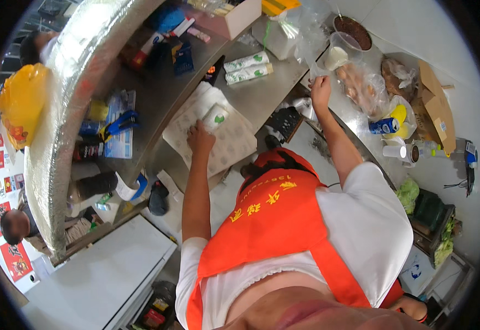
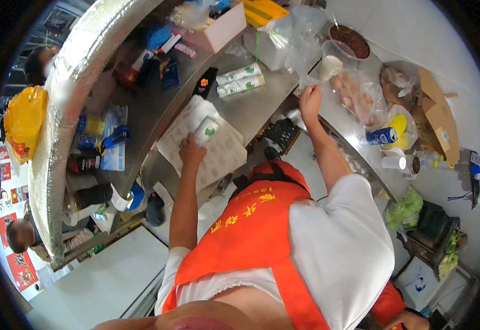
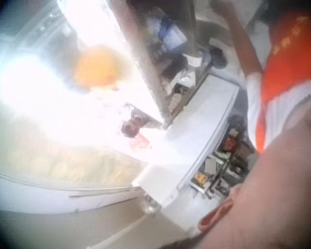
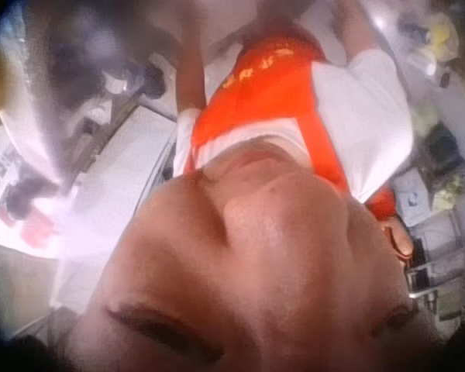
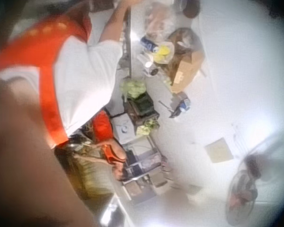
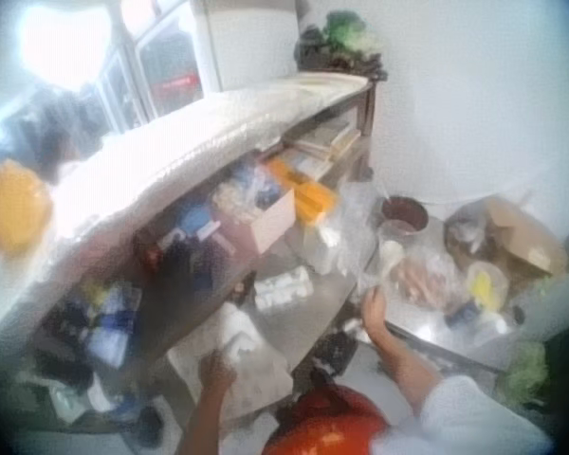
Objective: The person prepares wraps by spreading a mixture of vegetables and sauce onto a flatbread, folding it, and placing it into a paper wrapper and then a plastic bag. The process is repeated for multiple wraps.
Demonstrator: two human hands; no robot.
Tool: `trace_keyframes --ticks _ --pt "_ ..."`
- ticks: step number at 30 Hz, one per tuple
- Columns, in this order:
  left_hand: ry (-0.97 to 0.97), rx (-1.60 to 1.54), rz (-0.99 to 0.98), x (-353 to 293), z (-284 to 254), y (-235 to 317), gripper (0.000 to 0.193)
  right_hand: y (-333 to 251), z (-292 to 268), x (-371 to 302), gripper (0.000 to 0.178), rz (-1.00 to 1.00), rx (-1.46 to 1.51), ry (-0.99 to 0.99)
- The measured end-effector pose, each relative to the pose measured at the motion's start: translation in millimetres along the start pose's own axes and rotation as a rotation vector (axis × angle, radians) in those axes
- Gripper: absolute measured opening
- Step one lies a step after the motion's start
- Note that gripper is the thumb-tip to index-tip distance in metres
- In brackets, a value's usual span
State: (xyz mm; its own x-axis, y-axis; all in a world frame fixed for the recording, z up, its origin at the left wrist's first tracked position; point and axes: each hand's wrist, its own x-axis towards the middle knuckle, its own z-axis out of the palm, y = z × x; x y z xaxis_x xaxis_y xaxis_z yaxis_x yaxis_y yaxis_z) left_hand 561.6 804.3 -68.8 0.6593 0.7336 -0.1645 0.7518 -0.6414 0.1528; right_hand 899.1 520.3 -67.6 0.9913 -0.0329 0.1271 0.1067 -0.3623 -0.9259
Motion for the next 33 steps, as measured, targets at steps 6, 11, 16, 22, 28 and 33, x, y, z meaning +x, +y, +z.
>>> trace_keyframes --ticks 6,11,16,22,28,33 --pt "0.359 -0.520 0.321 -24 -32 26 0.068 -125 -55 -137 0.012 -0.272 0.023 -0.498" --pt "-0.931 -2.291 -0.106 -61 -49 83 0.078 -140 -66 -186 0.009 -0.428 0.187 -1.024" --pt "-1.016 -2.994 0.129 -78 -27 79 0.091 -125 -67 -178 0.010 0.004 0.416 -0.923" --pt "-0.641 -3.052 -0.004 -108 -34 60 0.101 -136 -64 -153 0.012 0.183 0.493 -0.708" --pt "-0.700 -2.524 0.098 -139 -35 53 0.121 -134 -47 -152 0.014 0.354 0.613 -0.668" --pt "-0.760 -3.112 -0.051 -188 -34 52 0.120 -135 -43 -165 0.010 0.553 0.618 -0.646"
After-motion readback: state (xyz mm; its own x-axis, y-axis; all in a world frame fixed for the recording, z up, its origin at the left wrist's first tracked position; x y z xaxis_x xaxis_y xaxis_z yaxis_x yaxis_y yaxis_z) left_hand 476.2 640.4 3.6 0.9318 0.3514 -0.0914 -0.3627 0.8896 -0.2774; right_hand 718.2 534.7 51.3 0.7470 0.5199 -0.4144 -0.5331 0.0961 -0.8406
